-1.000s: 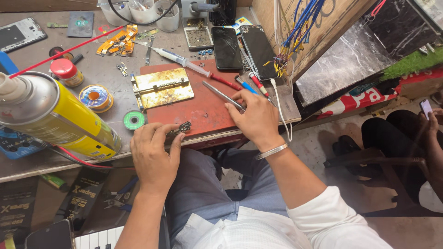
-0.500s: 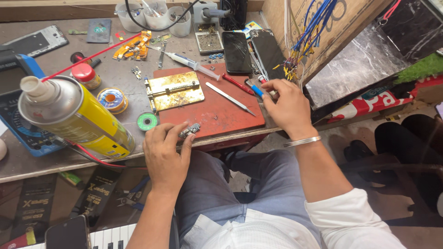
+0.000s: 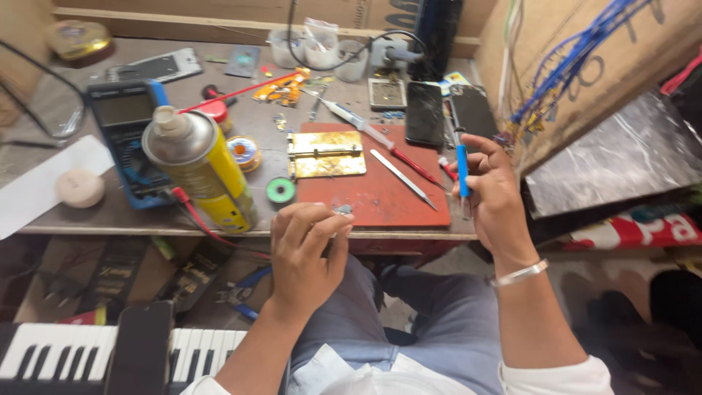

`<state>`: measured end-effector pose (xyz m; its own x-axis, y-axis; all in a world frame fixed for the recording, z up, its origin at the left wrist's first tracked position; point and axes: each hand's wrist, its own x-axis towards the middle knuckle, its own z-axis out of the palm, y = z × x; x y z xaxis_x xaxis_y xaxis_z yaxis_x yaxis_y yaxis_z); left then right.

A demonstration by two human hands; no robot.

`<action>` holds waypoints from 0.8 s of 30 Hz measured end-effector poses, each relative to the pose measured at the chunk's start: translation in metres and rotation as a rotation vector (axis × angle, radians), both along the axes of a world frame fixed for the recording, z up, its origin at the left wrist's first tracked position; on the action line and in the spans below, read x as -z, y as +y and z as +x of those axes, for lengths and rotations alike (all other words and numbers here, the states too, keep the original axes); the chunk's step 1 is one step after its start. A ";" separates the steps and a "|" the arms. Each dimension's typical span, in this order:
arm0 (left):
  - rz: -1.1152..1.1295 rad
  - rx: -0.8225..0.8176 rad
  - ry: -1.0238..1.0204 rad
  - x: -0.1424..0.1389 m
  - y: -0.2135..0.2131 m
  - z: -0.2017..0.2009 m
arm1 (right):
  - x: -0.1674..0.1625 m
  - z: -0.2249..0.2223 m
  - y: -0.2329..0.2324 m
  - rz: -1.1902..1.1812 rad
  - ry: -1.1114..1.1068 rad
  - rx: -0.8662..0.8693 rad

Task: The person holds a disassembled phone motherboard and uses a blue-handled brush to scrub its surface, switching to tweezers to pick at components on the board. They continue brushing and probing the board over a red work mat, at one point reaching across the cluttered bench before resuming cleaning the board.

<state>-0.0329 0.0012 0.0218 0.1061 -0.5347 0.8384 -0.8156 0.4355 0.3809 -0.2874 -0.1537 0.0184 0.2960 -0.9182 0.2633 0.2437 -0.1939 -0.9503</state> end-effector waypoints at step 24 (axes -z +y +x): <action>-0.162 -0.354 -0.030 -0.054 -0.021 0.096 | -0.064 0.163 -0.028 0.153 -0.383 -0.379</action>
